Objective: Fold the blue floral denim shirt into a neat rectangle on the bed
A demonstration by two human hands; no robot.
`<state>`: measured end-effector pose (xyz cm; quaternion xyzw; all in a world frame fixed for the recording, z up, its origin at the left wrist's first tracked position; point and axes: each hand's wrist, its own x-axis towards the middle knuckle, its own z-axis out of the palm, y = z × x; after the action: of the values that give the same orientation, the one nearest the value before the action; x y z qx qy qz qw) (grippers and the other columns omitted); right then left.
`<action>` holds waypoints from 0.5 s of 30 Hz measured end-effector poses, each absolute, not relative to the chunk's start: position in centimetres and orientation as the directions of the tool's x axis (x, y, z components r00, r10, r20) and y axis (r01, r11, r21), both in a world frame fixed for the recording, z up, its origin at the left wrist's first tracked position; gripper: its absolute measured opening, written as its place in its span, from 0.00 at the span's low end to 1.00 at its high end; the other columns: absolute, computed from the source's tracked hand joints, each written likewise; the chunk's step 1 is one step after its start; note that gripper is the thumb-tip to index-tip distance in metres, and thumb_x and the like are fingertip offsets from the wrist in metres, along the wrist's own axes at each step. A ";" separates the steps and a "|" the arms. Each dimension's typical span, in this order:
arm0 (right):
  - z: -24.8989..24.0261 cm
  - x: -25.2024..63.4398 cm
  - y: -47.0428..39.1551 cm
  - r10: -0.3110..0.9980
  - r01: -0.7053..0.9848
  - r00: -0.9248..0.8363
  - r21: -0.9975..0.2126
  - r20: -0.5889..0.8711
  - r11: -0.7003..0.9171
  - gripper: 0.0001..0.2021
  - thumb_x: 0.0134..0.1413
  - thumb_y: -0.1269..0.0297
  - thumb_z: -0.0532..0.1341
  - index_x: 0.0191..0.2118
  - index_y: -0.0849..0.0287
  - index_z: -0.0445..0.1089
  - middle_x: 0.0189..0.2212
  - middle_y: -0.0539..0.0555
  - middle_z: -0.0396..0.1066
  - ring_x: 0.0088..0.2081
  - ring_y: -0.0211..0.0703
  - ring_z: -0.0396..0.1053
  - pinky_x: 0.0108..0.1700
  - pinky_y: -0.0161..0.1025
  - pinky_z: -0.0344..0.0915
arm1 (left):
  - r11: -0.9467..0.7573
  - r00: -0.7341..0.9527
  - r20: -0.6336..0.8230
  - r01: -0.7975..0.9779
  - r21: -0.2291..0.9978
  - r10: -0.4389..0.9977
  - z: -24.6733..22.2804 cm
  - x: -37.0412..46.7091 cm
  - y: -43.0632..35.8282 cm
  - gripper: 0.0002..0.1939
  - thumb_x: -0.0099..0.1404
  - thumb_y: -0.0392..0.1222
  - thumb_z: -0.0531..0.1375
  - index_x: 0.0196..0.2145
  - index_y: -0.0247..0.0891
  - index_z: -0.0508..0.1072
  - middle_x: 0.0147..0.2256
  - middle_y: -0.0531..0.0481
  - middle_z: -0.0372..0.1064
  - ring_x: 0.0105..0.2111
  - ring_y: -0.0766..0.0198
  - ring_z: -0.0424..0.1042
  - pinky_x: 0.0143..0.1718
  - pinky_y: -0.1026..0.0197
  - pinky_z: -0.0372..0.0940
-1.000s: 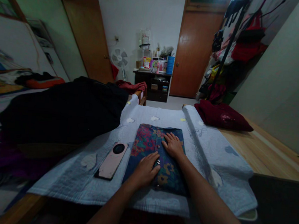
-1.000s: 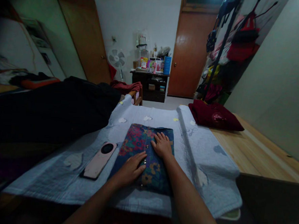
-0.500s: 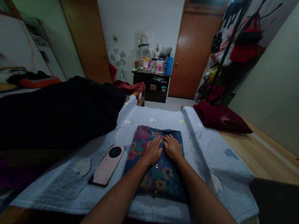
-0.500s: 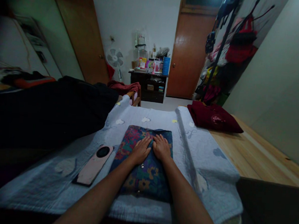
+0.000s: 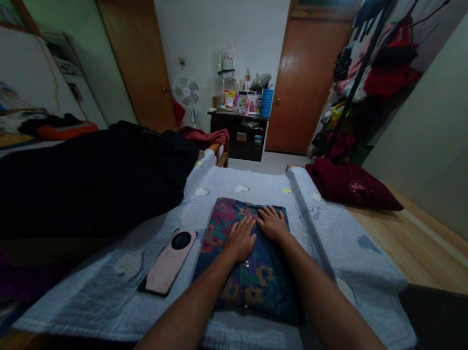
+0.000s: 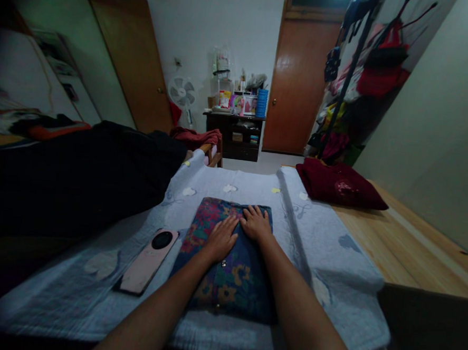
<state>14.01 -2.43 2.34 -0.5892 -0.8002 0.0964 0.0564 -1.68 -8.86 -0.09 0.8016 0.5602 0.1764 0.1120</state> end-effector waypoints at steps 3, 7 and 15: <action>2.6 13.6 -2.2 0.959 0.938 -0.281 -0.224 -0.039 0.265 0.27 0.66 0.51 0.45 0.66 0.54 0.55 0.68 0.55 0.49 0.68 0.55 0.41 0.64 0.65 0.38 | -0.347 0.313 0.150 0.858 0.379 0.938 0.1 -1.7 -9.0 0.29 0.70 0.42 0.46 0.66 0.36 0.53 0.68 0.44 0.46 0.68 0.57 0.44 0.67 0.45 0.43; 2.9 13.0 -1.9 0.967 0.949 -0.246 -0.219 -0.069 0.226 0.28 0.66 0.51 0.43 0.67 0.55 0.53 0.68 0.57 0.48 0.68 0.57 0.42 0.63 0.68 0.39 | -0.335 0.309 0.131 0.868 0.366 0.942 0.4 -1.7 -9.0 0.29 0.70 0.43 0.46 0.66 0.34 0.52 0.68 0.43 0.45 0.68 0.58 0.43 0.67 0.46 0.42; 2.5 13.0 -2.0 0.967 0.963 -0.237 -0.156 -0.089 0.222 0.27 0.65 0.56 0.42 0.68 0.52 0.49 0.69 0.54 0.45 0.69 0.53 0.38 0.64 0.64 0.40 | -0.316 0.299 0.105 0.879 0.357 0.949 -0.1 -1.6 -8.7 0.29 0.70 0.44 0.46 0.67 0.37 0.51 0.69 0.47 0.44 0.68 0.60 0.41 0.67 0.48 0.41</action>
<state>13.05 -2.04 2.51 -0.6173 -0.7815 0.0892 0.0132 -1.60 -8.74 -0.11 0.7973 0.5730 0.1495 0.1167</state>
